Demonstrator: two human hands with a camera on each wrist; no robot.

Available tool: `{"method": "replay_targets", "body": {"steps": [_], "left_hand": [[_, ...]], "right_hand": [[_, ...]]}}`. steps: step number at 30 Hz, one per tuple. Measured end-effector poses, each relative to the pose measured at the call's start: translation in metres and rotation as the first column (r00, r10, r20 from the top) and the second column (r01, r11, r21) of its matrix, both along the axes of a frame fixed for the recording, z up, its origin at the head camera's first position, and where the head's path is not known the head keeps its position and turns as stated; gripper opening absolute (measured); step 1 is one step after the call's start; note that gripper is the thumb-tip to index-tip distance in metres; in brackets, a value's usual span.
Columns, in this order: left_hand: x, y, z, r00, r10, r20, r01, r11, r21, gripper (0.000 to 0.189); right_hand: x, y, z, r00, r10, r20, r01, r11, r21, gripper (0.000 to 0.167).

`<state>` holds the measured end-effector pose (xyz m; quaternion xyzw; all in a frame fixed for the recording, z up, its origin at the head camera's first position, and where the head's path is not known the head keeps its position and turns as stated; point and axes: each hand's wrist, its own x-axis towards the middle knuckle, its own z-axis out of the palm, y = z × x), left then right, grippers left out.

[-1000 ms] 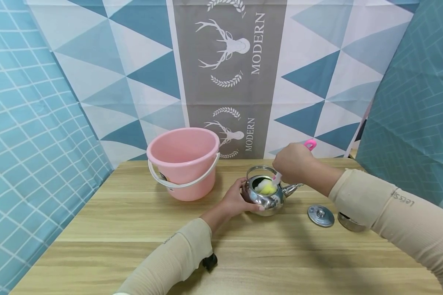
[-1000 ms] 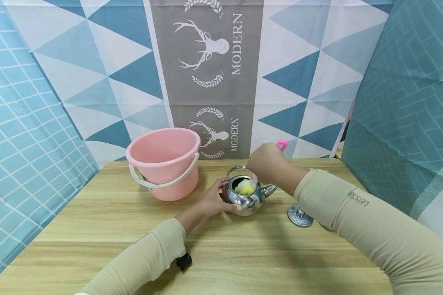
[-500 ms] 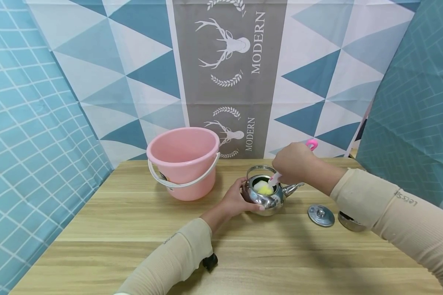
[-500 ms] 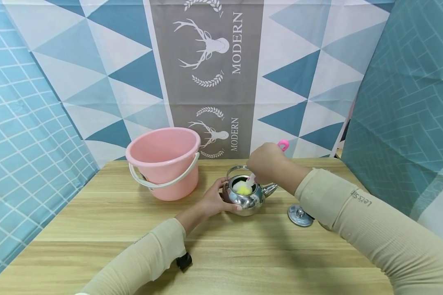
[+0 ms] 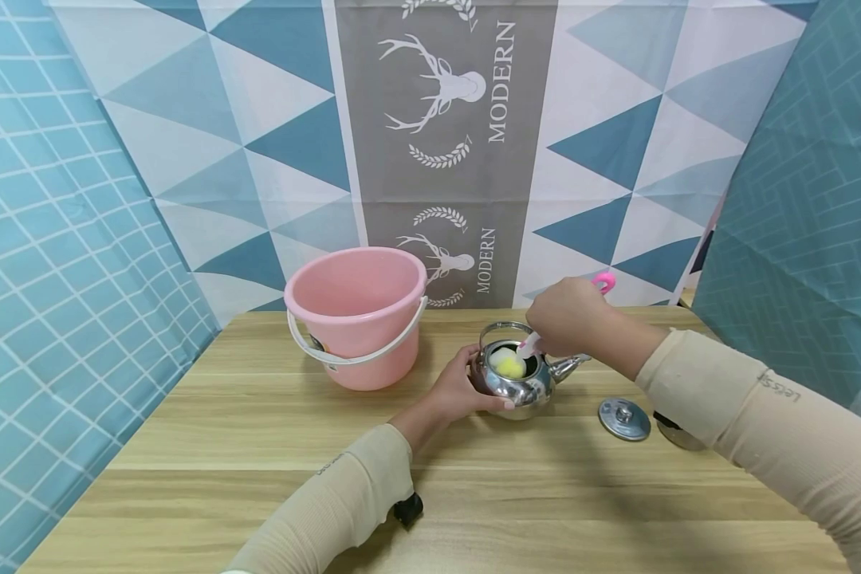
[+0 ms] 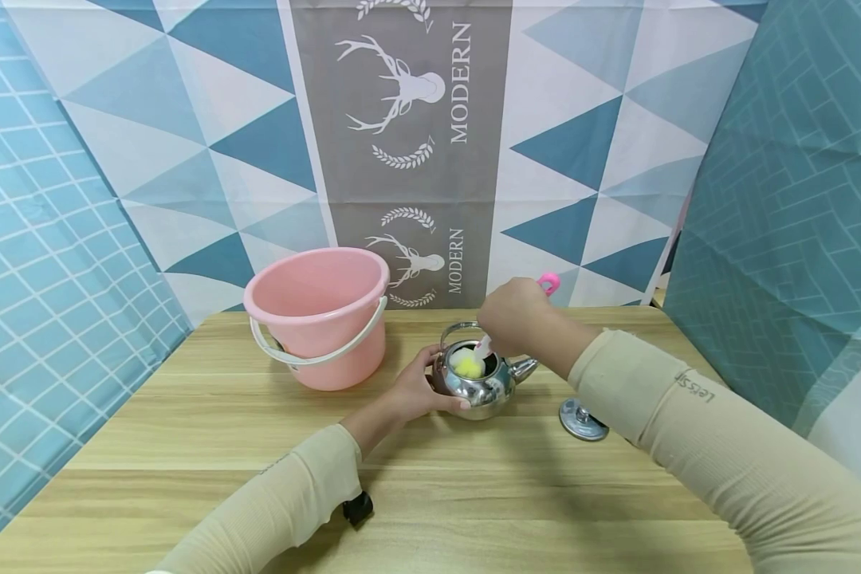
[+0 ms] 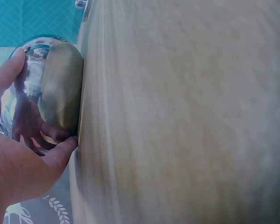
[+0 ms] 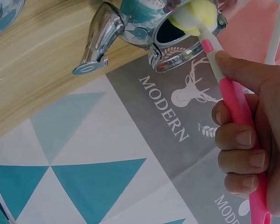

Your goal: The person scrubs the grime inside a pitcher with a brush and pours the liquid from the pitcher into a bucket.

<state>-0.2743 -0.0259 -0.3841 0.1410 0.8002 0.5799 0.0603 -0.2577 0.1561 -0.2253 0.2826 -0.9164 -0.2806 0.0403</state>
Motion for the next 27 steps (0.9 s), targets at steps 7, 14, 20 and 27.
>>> {"method": "replay_targets", "body": {"steps": [7,14,20,27], "left_hand": [[0.0,0.0,0.0,1.0,0.004,0.0,-0.004,1.0,0.004,0.106],[-0.002,0.0,-0.001,1.0,-0.004,-0.015,0.004,1.0,-0.001,0.105],[-0.003,0.001,-0.001,1.0,0.0,-0.007,0.0,1.0,-0.003,0.105],[-0.002,0.0,-0.001,1.0,0.003,-0.008,-0.003,1.0,-0.009,0.105]], "right_hand": [[-0.006,0.001,-0.001,1.0,-0.011,-0.008,0.011,1.0,-0.003,0.034],[-0.012,0.002,-0.001,0.999,-0.044,-0.009,0.044,0.999,0.005,0.035],[-0.015,0.001,0.001,0.998,-0.065,-0.019,0.065,0.998,0.003,0.036],[-0.015,0.004,0.004,0.997,-0.077,-0.024,0.077,0.996,0.036,0.038]]}}
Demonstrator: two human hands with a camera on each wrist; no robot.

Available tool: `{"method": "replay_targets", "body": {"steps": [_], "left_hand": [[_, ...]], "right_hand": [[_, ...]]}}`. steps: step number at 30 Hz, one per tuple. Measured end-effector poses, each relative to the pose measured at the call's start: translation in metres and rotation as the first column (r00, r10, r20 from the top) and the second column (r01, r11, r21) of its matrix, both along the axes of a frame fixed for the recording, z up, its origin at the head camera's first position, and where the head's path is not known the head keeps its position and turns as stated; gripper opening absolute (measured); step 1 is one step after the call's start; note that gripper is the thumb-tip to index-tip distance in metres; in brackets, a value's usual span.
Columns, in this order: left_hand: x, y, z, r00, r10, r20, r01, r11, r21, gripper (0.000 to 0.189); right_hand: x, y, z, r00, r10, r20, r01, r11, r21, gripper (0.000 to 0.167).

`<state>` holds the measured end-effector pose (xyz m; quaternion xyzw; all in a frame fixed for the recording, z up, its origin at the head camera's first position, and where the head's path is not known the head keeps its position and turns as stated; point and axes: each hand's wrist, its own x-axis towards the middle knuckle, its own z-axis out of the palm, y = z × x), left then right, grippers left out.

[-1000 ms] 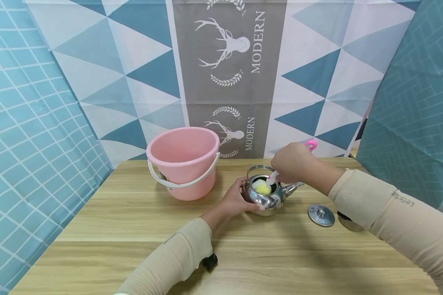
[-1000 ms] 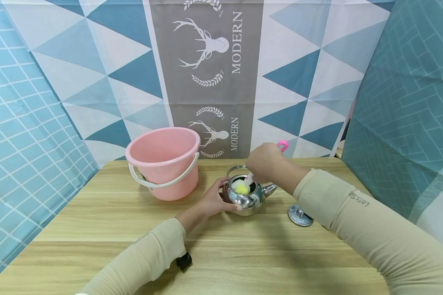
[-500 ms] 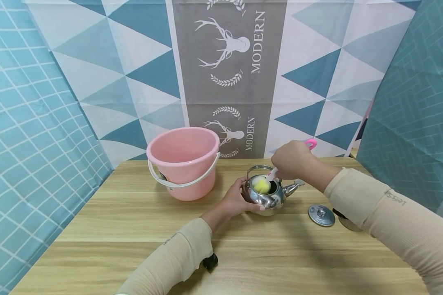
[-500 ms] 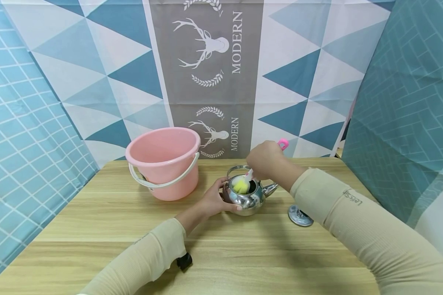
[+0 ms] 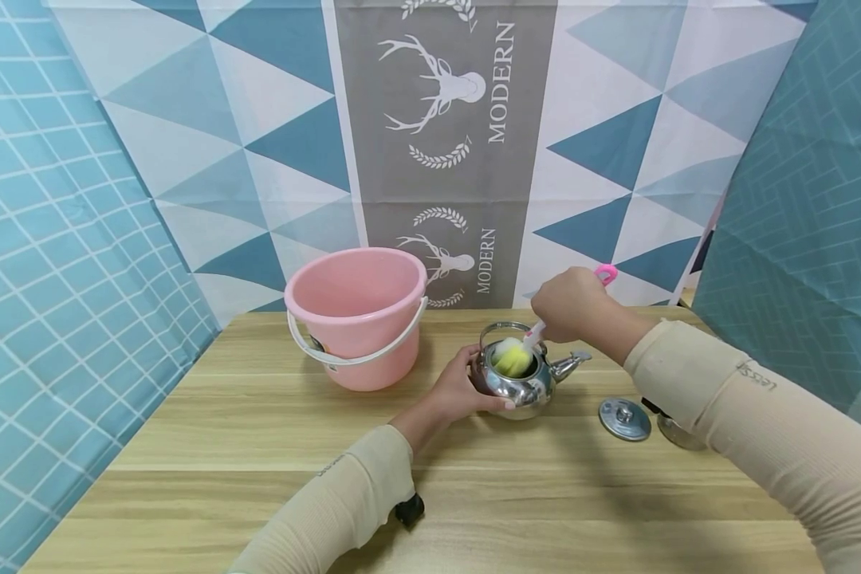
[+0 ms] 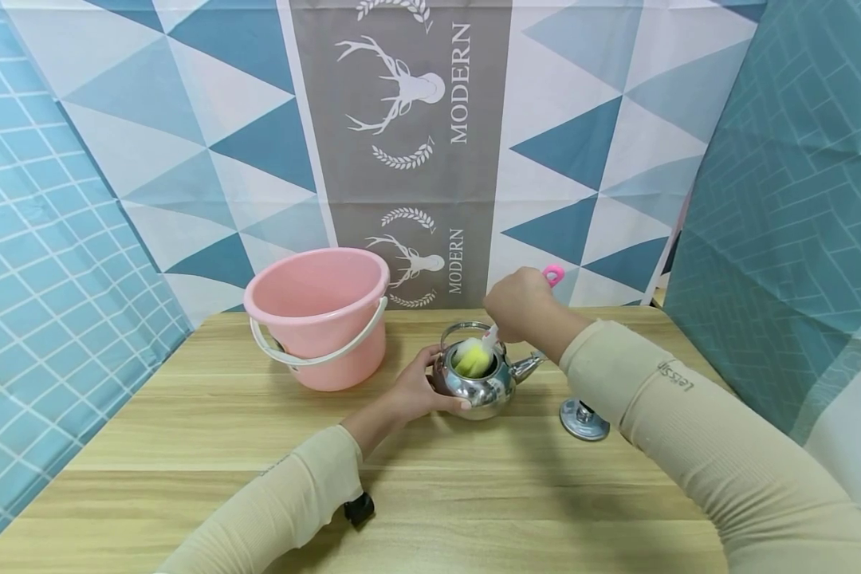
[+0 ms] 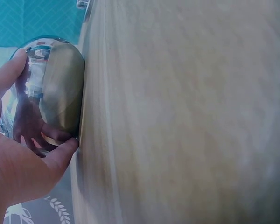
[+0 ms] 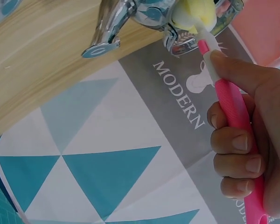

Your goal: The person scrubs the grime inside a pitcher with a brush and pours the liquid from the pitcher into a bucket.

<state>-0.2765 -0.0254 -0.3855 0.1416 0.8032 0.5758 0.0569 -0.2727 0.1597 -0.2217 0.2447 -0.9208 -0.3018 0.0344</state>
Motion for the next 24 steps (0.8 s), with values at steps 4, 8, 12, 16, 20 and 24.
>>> {"method": "replay_targets", "body": {"steps": [4,8,12,16,20,24], "left_hand": [[0.0,0.0,0.0,1.0,0.001,-0.001,-0.001,1.0,-0.002,0.108],[0.001,0.0,0.0,1.0,0.008,-0.009,-0.008,1.0,-0.02,0.109],[0.001,0.0,0.0,1.0,0.012,-0.016,-0.013,1.0,-0.027,0.109],[0.0,-0.001,-0.001,1.0,0.013,-0.021,-0.014,1.0,-0.026,0.107],[0.0,-0.001,-0.001,0.999,0.014,-0.031,-0.015,0.999,-0.029,0.108],[0.001,0.0,-0.001,0.999,0.017,-0.036,-0.019,0.999,-0.033,0.109]], "right_hand": [[0.002,0.003,-0.001,1.0,0.005,-0.008,-0.005,1.0,0.027,0.037],[0.004,0.007,-0.003,1.0,0.019,-0.022,-0.018,0.999,0.038,0.038],[0.008,0.009,-0.003,0.998,0.048,-0.029,-0.048,0.999,0.026,0.039],[0.013,0.01,-0.003,0.996,0.076,-0.042,-0.075,0.997,0.031,0.039],[0.016,0.012,-0.003,0.997,0.074,-0.032,-0.073,0.996,0.043,0.039],[0.019,0.015,-0.002,0.999,0.052,0.012,-0.052,0.999,-0.005,0.036]]}}
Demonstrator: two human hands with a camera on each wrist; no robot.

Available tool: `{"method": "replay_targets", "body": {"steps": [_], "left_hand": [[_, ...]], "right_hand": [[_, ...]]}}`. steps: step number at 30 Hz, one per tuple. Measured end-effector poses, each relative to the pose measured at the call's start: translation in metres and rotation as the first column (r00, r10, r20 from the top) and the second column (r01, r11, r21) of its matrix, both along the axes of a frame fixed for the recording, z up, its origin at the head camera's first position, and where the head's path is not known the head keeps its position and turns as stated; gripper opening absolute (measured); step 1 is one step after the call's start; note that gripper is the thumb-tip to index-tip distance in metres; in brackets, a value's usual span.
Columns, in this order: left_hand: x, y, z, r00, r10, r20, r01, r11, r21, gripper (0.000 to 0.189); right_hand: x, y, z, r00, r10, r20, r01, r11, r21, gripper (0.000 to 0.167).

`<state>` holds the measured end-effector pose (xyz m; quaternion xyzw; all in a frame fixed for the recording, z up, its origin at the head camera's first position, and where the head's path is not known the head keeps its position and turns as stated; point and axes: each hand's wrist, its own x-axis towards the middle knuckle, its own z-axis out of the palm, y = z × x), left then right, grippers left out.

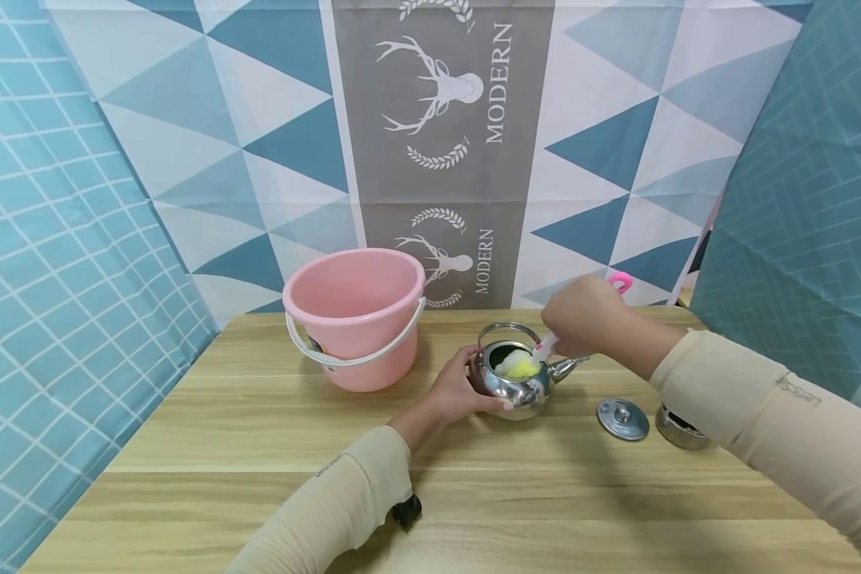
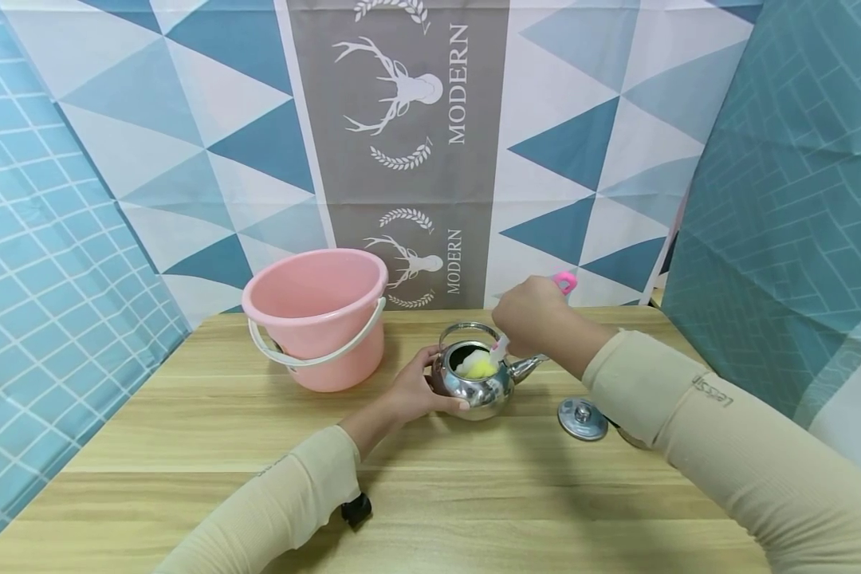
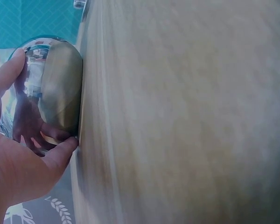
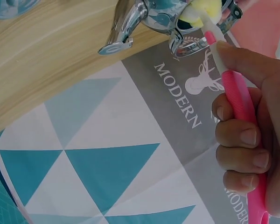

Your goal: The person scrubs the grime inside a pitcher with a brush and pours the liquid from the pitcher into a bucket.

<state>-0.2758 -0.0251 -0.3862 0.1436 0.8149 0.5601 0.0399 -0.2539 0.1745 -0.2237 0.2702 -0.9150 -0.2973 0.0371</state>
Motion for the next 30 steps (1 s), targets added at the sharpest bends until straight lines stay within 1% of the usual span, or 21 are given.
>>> {"method": "replay_targets", "body": {"steps": [5,16,23,30], "left_hand": [[0.001,0.0,0.0,1.0,0.006,0.003,-0.006,1.0,-0.006,0.11],[0.001,0.001,0.0,1.0,0.002,0.009,-0.002,1.0,-0.006,0.108],[0.002,0.0,0.002,1.0,0.005,0.002,-0.005,1.0,-0.02,0.109],[0.0,-0.001,0.0,1.0,-0.005,-0.003,0.005,1.0,-0.018,0.107]], "right_hand": [[0.001,0.002,-0.002,0.999,-0.008,0.032,0.01,0.998,-0.061,0.035],[0.0,0.003,-0.009,0.999,0.029,0.035,-0.025,0.993,-0.119,0.039],[-0.007,-0.002,-0.012,0.998,-0.028,0.05,0.035,0.989,-0.144,0.037],[-0.016,0.0,-0.015,0.999,-0.042,0.033,0.047,0.988,-0.15,0.037]]}}
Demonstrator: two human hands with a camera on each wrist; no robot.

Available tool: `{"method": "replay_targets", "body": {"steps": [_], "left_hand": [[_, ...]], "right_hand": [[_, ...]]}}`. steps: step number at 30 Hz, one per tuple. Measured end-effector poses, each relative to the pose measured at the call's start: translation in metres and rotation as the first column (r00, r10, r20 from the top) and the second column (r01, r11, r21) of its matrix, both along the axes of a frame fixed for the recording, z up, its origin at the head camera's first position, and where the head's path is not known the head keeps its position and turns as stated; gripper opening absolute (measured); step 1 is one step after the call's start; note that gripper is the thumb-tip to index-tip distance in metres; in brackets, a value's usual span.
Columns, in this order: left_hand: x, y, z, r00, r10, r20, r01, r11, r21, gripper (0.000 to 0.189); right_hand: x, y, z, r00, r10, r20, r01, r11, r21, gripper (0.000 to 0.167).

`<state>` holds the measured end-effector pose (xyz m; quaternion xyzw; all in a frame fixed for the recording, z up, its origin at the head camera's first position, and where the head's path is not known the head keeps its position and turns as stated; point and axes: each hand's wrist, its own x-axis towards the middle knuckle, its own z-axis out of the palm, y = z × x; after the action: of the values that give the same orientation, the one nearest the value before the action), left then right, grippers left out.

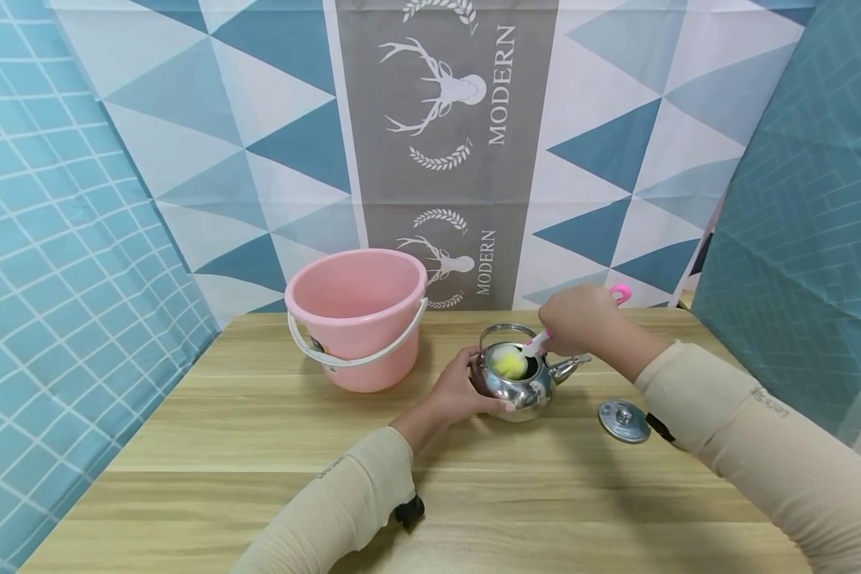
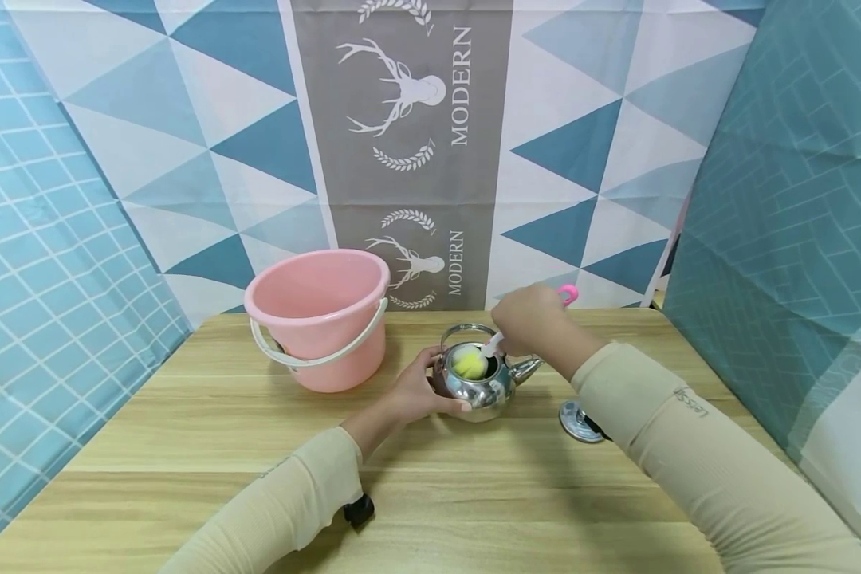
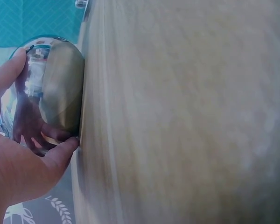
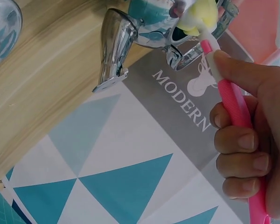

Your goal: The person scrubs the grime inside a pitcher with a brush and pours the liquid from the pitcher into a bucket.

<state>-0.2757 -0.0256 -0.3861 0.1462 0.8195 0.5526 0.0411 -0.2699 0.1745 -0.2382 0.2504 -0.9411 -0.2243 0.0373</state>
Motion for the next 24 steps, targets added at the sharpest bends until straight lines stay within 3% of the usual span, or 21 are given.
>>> {"method": "replay_targets", "body": {"steps": [8,18,24], "left_hand": [[0.0,0.0,0.0,1.0,0.004,-0.015,-0.004,1.0,-0.011,0.106],[0.0,-0.001,0.001,1.0,0.0,0.001,0.0,1.0,-0.011,0.107],[0.0,0.0,0.001,1.0,0.0,0.002,0.0,1.0,-0.007,0.105]], "right_hand": [[0.0,-0.003,0.003,1.0,-0.023,-0.008,0.024,0.999,0.035,0.037],[0.011,-0.009,0.009,0.999,-0.035,-0.024,0.039,0.985,0.169,0.036],[0.015,-0.008,0.013,0.999,-0.043,-0.002,0.043,0.985,0.169,0.038]]}}
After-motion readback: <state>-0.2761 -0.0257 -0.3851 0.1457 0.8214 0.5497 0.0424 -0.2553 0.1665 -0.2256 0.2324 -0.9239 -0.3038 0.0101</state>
